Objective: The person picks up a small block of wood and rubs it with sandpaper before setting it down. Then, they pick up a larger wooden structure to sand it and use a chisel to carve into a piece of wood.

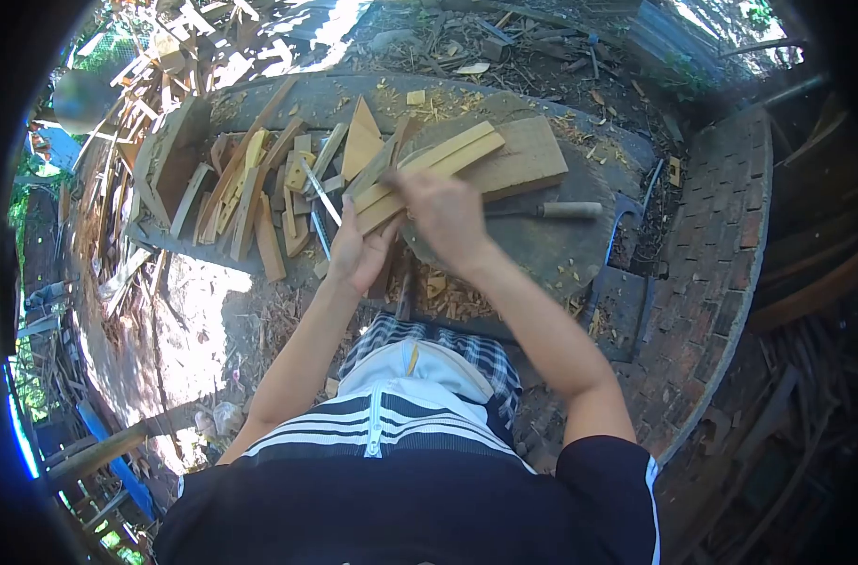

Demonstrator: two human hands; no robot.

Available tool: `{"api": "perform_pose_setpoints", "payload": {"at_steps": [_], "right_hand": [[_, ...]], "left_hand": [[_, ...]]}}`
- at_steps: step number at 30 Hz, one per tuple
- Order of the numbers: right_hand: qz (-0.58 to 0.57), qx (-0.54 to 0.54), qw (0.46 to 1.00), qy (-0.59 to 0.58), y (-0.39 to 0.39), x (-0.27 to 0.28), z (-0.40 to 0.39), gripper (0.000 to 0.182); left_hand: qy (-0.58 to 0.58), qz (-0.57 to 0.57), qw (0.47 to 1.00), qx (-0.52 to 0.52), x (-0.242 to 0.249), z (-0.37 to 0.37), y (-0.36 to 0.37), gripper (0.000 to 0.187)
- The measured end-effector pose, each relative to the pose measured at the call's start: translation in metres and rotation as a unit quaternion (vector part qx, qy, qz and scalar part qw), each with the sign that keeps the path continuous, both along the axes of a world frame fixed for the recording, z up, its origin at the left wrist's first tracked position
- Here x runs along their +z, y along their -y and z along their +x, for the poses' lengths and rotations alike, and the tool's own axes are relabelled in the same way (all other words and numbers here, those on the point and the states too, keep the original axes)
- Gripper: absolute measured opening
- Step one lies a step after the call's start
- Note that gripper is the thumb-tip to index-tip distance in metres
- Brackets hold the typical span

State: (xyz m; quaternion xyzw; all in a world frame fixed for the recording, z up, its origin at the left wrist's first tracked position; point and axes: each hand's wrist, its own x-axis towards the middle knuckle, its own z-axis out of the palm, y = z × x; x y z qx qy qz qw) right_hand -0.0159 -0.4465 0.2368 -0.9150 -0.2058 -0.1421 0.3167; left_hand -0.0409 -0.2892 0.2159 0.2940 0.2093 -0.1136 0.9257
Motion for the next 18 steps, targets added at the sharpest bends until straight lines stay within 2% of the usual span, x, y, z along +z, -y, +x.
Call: {"api": "perform_pose_setpoints", "payload": {"at_steps": [1, 2, 4, 6, 8, 10, 12, 15, 17, 18], "right_hand": [[-0.056, -0.07, 0.996, -0.004, 0.022, -0.009, 0.023, 0.02], [-0.137, -0.142, 0.979, -0.061, 0.048, -0.029, 0.045, 0.019], [-0.089, -0.151, 0.985, -0.01, 0.056, -0.023, 0.052, 0.018], [-0.079, -0.081, 0.993, -0.029, 0.014, -0.022, 0.022, 0.017], [0.017, -0.027, 0.999, 0.015, -0.029, 0.003, -0.021, 0.018], [-0.017, -0.008, 1.0, -0.014, -0.002, 0.0, -0.003, 0.018], [-0.117, -0.132, 0.984, 0.0, 0.047, -0.043, 0.047, 0.015], [-0.108, -0.185, 0.977, 0.011, 0.078, -0.049, 0.075, 0.014], [-0.076, -0.117, 0.99, 0.002, 0.031, -0.042, 0.043, 0.013], [-0.004, -0.071, 0.997, 0.008, 0.005, -0.017, 0.016, 0.012]], "left_hand": [[-0.008, -0.001, 1.0, 0.017, 0.002, -0.002, 0.002, 0.052], [-0.006, -0.001, 1.0, 0.018, 0.002, -0.002, 0.003, 0.052], [-0.009, 0.017, 1.0, 0.014, 0.004, -0.003, 0.005, 0.05], [-0.015, 0.02, 1.0, 0.019, 0.003, 0.002, 0.007, 0.049], [-0.025, 0.005, 1.0, 0.01, -0.007, 0.005, 0.001, 0.049], [-0.025, -0.005, 1.0, 0.003, -0.008, 0.002, 0.001, 0.049], [-0.006, 0.045, 0.999, 0.018, 0.005, -0.001, 0.007, 0.049], [-0.005, 0.043, 0.999, 0.022, 0.015, -0.008, 0.012, 0.049], [-0.017, 0.049, 0.998, 0.024, 0.015, -0.005, 0.016, 0.05], [-0.015, 0.045, 0.999, 0.022, 0.011, -0.004, 0.016, 0.05]]}}
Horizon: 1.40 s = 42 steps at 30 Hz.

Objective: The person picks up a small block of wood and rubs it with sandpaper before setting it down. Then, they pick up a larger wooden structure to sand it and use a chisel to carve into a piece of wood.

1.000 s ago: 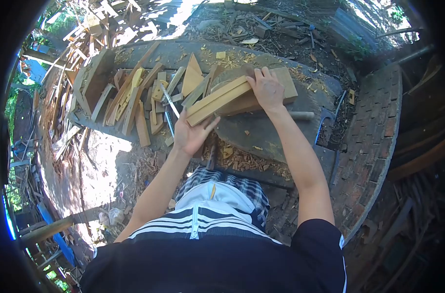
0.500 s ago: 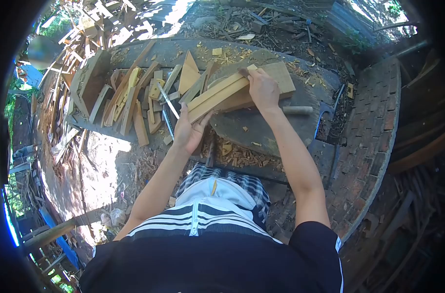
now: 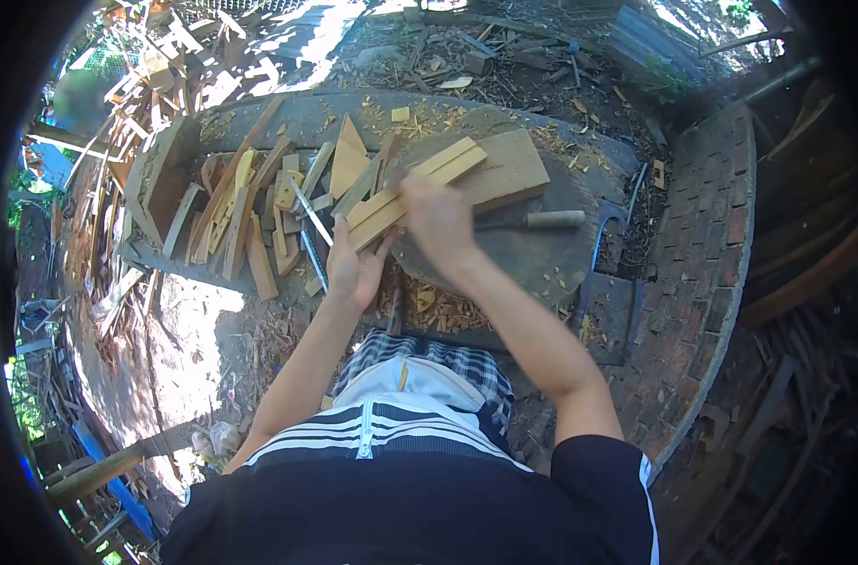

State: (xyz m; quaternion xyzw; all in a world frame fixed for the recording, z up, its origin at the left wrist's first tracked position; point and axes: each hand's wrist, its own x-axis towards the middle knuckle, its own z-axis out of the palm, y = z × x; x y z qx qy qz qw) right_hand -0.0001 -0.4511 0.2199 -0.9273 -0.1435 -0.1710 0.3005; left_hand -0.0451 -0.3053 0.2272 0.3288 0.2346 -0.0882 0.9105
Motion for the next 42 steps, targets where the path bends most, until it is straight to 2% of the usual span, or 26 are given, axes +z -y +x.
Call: {"api": "perform_pose_setpoints", "payload": {"at_steps": [1, 2, 4, 6, 8, 10, 11, 12, 14, 15, 19, 22, 24, 25, 27, 28, 30, 31, 33, 36, 38, 40, 42], "right_hand": [[0.01, 0.055, 0.998, -0.004, -0.017, 0.02, -0.026, 0.01], [0.004, 0.066, 0.998, 0.002, -0.026, 0.023, -0.039, 0.015], [-0.021, 0.064, 0.997, 0.035, 0.01, 0.014, -0.013, 0.02], [-0.12, -0.065, 0.991, -0.004, 0.065, -0.021, 0.036, 0.023], [-0.123, -0.095, 0.987, -0.041, 0.093, -0.028, 0.053, 0.02], [-0.213, -0.064, 0.975, -0.022, 0.094, -0.018, 0.057, 0.017], [-0.242, -0.05, 0.965, -0.088, 0.098, -0.012, 0.06, 0.016], [-0.242, -0.047, 0.965, -0.09, 0.104, -0.004, 0.062, 0.016], [-0.278, 0.022, 0.956, -0.092, 0.124, 0.006, 0.075, 0.025], [-0.294, 0.024, 0.944, -0.149, 0.128, 0.009, 0.082, 0.031], [-0.29, 0.033, 0.946, -0.141, 0.125, -0.001, 0.075, 0.038], [-0.24, 0.011, 0.966, -0.094, 0.123, -0.009, 0.066, 0.042], [-0.224, 0.007, 0.969, -0.098, 0.124, -0.008, 0.067, 0.043], [-0.224, 0.009, 0.97, -0.098, 0.122, -0.01, 0.065, 0.043], [-0.257, -0.027, 0.966, 0.024, 0.117, -0.021, 0.057, 0.041], [-0.257, -0.023, 0.966, 0.023, 0.108, -0.024, 0.049, 0.041], [-0.202, -0.104, 0.974, 0.015, 0.083, -0.028, 0.031, 0.038], [-0.203, -0.105, 0.973, 0.019, 0.07, -0.021, 0.022, 0.038], [-0.141, -0.033, 0.987, 0.066, 0.051, -0.004, -0.001, 0.036], [-0.159, 0.0, 0.983, 0.096, 0.061, 0.005, 0.003, 0.032], [-0.181, -0.037, 0.981, 0.053, 0.073, -0.002, 0.012, 0.028], [-0.189, -0.113, 0.975, -0.012, 0.066, 0.004, 0.019, 0.035], [-0.161, -0.072, 0.984, 0.022, 0.036, 0.02, -0.009, 0.036]], "left_hand": [[0.006, -0.011, 1.0, -0.003, -0.005, -0.001, -0.002, 0.05], [0.011, -0.02, 1.0, -0.007, -0.008, -0.002, -0.003, 0.051], [-0.011, -0.004, 1.0, -0.003, 0.0, -0.008, -0.002, 0.048], [0.022, 0.005, 1.0, -0.01, -0.003, -0.006, -0.004, 0.047], [0.032, 0.028, 0.999, -0.03, 0.01, -0.005, -0.007, 0.047], [0.049, 0.053, 0.995, -0.073, 0.012, 0.002, -0.015, 0.044], [0.04, 0.055, 0.995, -0.073, 0.012, 0.005, -0.02, 0.04], [0.037, 0.055, 0.995, -0.071, 0.015, 0.005, -0.022, 0.04], [0.058, 0.101, 0.981, -0.154, 0.02, 0.004, -0.027, 0.037], [0.051, 0.09, 0.982, -0.156, 0.02, 0.003, -0.027, 0.038], [0.043, 0.048, 0.984, -0.165, 0.02, 0.006, -0.027, 0.04], [0.045, 0.035, 0.981, -0.184, 0.021, 0.005, -0.02, 0.045], [-0.024, -0.088, 0.988, -0.125, 0.013, 0.009, -0.017, 0.047], [-0.037, -0.114, 0.988, -0.098, 0.011, 0.012, -0.017, 0.049], [-0.013, -0.133, 0.987, -0.094, 0.007, 0.017, -0.018, 0.048], [0.01, -0.153, 0.984, -0.092, 0.006, 0.017, -0.017, 0.047], [0.042, -0.127, 0.988, -0.076, 0.007, 0.02, -0.013, 0.048], [0.078, -0.101, 0.99, -0.062, 0.01, 0.024, -0.01, 0.05], [0.072, -0.099, 0.991, -0.057, 0.025, 0.026, -0.005, 0.05], [0.067, -0.079, 0.993, -0.065, 0.043, 0.027, 0.003, 0.05], [0.062, -0.062, 0.993, -0.074, 0.045, 0.021, 0.004, 0.049], [0.096, -0.022, 0.991, -0.086, 0.046, 0.024, 0.006, 0.049], [0.101, -0.038, 0.99, -0.087, 0.037, 0.027, 0.003, 0.049]]}}
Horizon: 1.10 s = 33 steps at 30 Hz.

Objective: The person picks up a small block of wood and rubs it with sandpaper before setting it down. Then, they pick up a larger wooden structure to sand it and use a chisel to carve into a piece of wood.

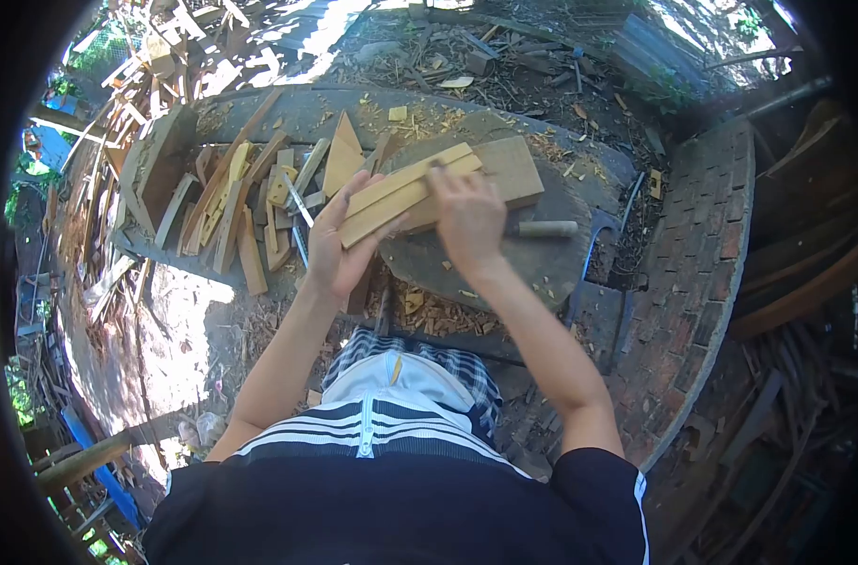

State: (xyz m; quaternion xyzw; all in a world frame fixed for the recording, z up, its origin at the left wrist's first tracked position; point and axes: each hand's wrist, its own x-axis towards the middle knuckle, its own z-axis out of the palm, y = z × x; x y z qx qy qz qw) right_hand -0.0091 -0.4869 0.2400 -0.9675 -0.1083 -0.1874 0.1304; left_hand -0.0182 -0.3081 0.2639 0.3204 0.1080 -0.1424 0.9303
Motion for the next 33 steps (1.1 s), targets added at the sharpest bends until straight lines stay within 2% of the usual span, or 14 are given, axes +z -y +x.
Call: {"api": "perform_pose_setpoints", "payload": {"at_steps": [4, 8, 10, 12, 15, 17, 20, 22, 23, 25, 26, 28, 31, 33], "right_hand": [[0.047, 0.13, 0.985, 0.099, -0.026, 0.019, -0.025, 0.033], [0.039, -0.017, 0.999, -0.019, 0.022, -0.022, 0.02, 0.032], [0.014, -0.018, 1.0, -0.013, -0.008, 0.006, 0.003, 0.03], [0.052, 0.114, 0.99, 0.064, -0.048, 0.027, -0.033, 0.028], [0.051, 0.128, 0.989, 0.059, -0.022, 0.005, -0.018, 0.023], [0.022, -0.003, 0.999, 0.023, 0.023, -0.03, 0.021, 0.023], [0.016, -0.048, 0.999, -0.014, 0.031, -0.033, 0.03, 0.024], [0.015, 0.06, 0.997, 0.055, -0.017, 0.004, -0.009, 0.029], [0.016, 0.058, 0.997, 0.052, -0.027, 0.009, -0.023, 0.029], [0.068, 0.19, 0.975, 0.097, -0.04, 0.013, -0.036, 0.032], [0.072, 0.184, 0.976, 0.096, -0.026, 0.001, -0.025, 0.032], [0.051, 0.025, 0.998, 0.019, 0.027, -0.033, 0.021, 0.031], [-0.014, -0.06, 0.997, 0.035, 0.032, -0.03, 0.036, 0.019], [-0.002, 0.044, 0.999, 0.029, -0.012, -0.005, -0.006, 0.013]], "left_hand": [[-0.038, -0.036, 0.999, -0.005, -0.011, -0.002, -0.009, 0.047], [-0.051, -0.018, 0.998, -0.009, -0.004, -0.012, -0.006, 0.047], [-0.047, -0.019, 0.999, -0.016, -0.007, -0.012, -0.009, 0.046], [-0.047, -0.02, 0.999, -0.018, -0.018, -0.01, -0.012, 0.045], [-0.093, -0.069, 0.993, -0.022, -0.022, -0.019, -0.017, 0.043], [-0.084, -0.073, 0.994, -0.018, -0.019, -0.022, -0.013, 0.044], [-0.077, -0.068, 0.995, -0.003, -0.01, -0.02, -0.008, 0.044], [-0.086, -0.091, 0.992, -0.01, -0.013, -0.016, -0.012, 0.044], [-0.088, -0.089, 0.992, -0.011, -0.026, -0.018, -0.018, 0.044], [-0.069, -0.289, 0.953, -0.061, -0.039, -0.015, -0.028, 0.043], [-0.074, -0.285, 0.953, -0.065, -0.046, -0.019, -0.031, 0.043], [-0.116, -0.133, 0.984, -0.005, -0.025, -0.023, -0.017, 0.043], [-0.101, -0.108, 0.989, -0.004, -0.017, -0.024, -0.013, 0.043], [-0.101, -0.104, 0.99, 0.001, -0.037, -0.021, -0.019, 0.042]]}}
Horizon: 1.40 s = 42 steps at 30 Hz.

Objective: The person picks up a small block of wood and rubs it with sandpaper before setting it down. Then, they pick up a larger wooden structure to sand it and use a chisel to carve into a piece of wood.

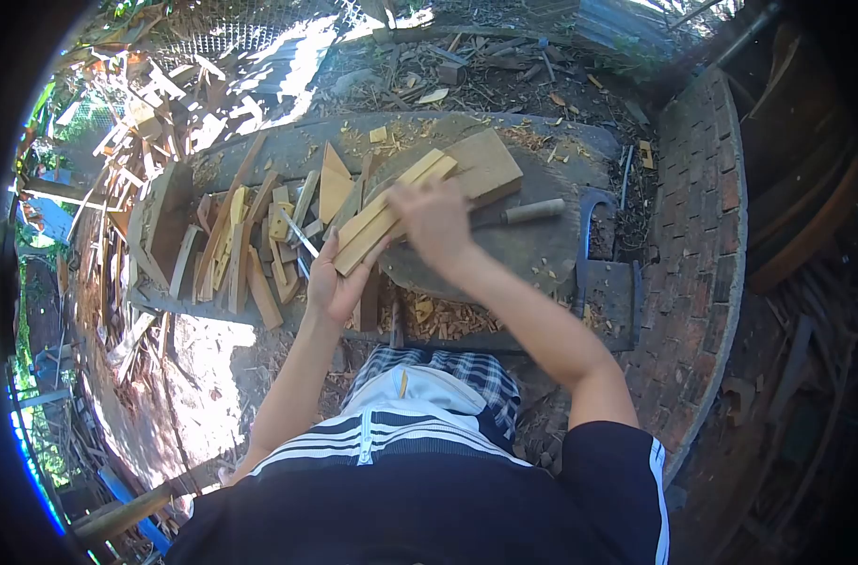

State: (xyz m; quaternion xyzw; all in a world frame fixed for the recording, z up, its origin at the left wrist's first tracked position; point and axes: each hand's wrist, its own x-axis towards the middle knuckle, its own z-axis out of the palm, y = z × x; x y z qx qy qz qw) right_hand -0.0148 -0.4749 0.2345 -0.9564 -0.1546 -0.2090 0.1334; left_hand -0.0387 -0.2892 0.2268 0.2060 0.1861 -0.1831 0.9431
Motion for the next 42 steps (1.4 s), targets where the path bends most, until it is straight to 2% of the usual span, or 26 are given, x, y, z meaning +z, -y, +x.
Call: {"api": "perform_pose_setpoints", "payload": {"at_steps": [2, 3, 5, 6, 7, 9, 12, 13, 15, 16, 18, 19, 20, 21, 23, 25, 26, 29, 31, 32, 33, 34, 35, 37, 39, 42], "right_hand": [[0.076, 0.135, 0.983, 0.101, -0.042, 0.014, -0.042, 0.018], [0.079, 0.134, 0.983, 0.103, -0.035, 0.011, -0.036, 0.018], [0.037, 0.1, 0.993, 0.042, 0.001, -0.006, -0.011, 0.019], [0.034, 0.008, 0.999, 0.015, 0.024, -0.02, 0.013, 0.02], [0.051, -0.049, 0.997, 0.044, 0.05, -0.042, 0.036, 0.021], [-0.029, -0.079, 0.996, -0.04, 0.05, -0.038, 0.041, 0.022], [0.0, 0.053, 0.999, 0.012, -0.025, 0.004, -0.028, 0.025], [0.03, 0.128, 0.989, 0.07, -0.04, 0.004, -0.044, 0.027], [0.049, 0.128, 0.989, 0.061, -0.026, 0.001, -0.036, 0.024], [0.06, 0.128, 0.988, 0.056, -0.01, -0.001, -0.026, 0.023], [0.032, -0.05, 0.998, 0.001, 0.031, -0.031, 0.018, 0.021], [0.061, -0.074, 0.994, 0.056, 0.04, -0.028, 0.033, 0.019], [0.004, -0.082, 0.996, -0.017, 0.035, -0.031, 0.029, 0.02], [-0.053, -0.092, 0.99, -0.088, 0.018, -0.006, 0.016, 0.022], [-0.007, 0.062, 0.998, 0.02, -0.02, 0.003, -0.028, 0.029], [0.023, 0.094, 0.995, 0.025, -0.021, -0.002, -0.038, 0.03], [0.049, 0.125, 0.991, 0.029, -0.017, -0.005, -0.045, 0.03], [0.056, -0.052, 0.997, -0.01, 0.038, -0.029, 0.006, 0.024], [0.063, -0.078, 0.995, -0.019, 0.064, -0.029, 0.025, 0.027], [0.068, -0.099, 0.993, -0.005, 0.075, -0.028, 0.034, 0.03], [0.071, -0.119, 0.99, 0.005, 0.08, -0.026, 0.041, 0.034], [0.07, -0.114, 0.991, 0.004, 0.078, -0.014, 0.044, 0.034], [0.097, -0.108, 0.989, 0.038, 0.076, -0.002, 0.047, 0.035], [0.124, -0.101, 0.985, 0.071, 0.066, -0.005, 0.045, 0.037], [0.104, -0.087, 0.99, 0.024, 0.051, -0.026, 0.041, 0.038], [0.093, 0.002, 0.994, 0.061, 0.009, 0.017, -0.01, 0.038]], "left_hand": [[0.108, -0.36, 0.923, -0.079, -0.067, 0.004, -0.025, 0.048], [0.109, -0.358, 0.924, -0.081, -0.05, 0.002, -0.022, 0.048], [-0.058, -0.082, 0.995, -0.011, 0.003, -0.012, -0.008, 0.047], [-0.056, -0.044, 0.997, -0.004, 0.008, -0.015, -0.004, 0.046], [-0.054, -0.043, 0.998, -0.004, 0.014, -0.016, 0.001, 0.046], [-0.036, 0.002, 0.999, 0.01, 0.024, -0.016, 0.007, 0.047], [-0.036, 0.014, 0.999, 0.004, 0.014, -0.01, 0.002, 0.048], [-0.037, 0.017, 0.999, 0.005, -0.006, -0.009, -0.007, 0.048], [0.085, -0.27, 0.956, -0.08, -0.054, -0.015, -0.029, 0.05], [-0.041, -0.059, 0.997, -0.019, -0.006, -0.018, -0.007, 0.05], [-0.051, -0.045, 0.998, -0.008, 0.012, -0.02, 0.002, 0.049], [-0.06, -0.03, 0.998, 0.003, 0.015, -0.02, 0.003, 0.048], [-0.059, -0.029, 0.998, 0.004, 0.016, -0.021, 0.002, 0.048], [-0.063, -0.045, 0.997, 0.008, 0.017, -0.018, 0.001, 0.047], [-0.066, -0.065, 0.996, 0.014, -0.002, -0.014, -0.005, 0.046], [0.018, -0.284, 0.956, -0.066, -0.036, -0.015, -0.022, 0.045], [-0.051, -0.137, 0.989, -0.005, -0.04, -0.02, -0.019, 0.044], [-0.077, -0.02, 0.996, -0.047, -0.007, -0.02, -0.004, 0.044], [-0.045, 0.037, 0.997, -0.06, 0.017, -0.019, 0.0, 0.048], [0.099, 0.221, 0.966, -0.089, 0.026, -0.016, 0.002, 0.047], [0.233, 0.394, 0.882, -0.11, 0.035, -0.015, 0.004, 0.047], [0.303, 0.556, 0.758, -0.155, 0.047, -0.009, 0.0, 0.047], [0.298, 0.558, 0.759, -0.153, 0.046, -0.004, -0.001, 0.047], [0.414, 0.639, 0.626, -0.171, 0.043, 0.001, -0.001, 0.049], [0.428, 0.637, 0.62, -0.163, 0.04, 0.0, -0.001, 0.05], [0.396, 0.626, 0.649, -0.172, 0.035, 0.003, -0.009, 0.047]]}}
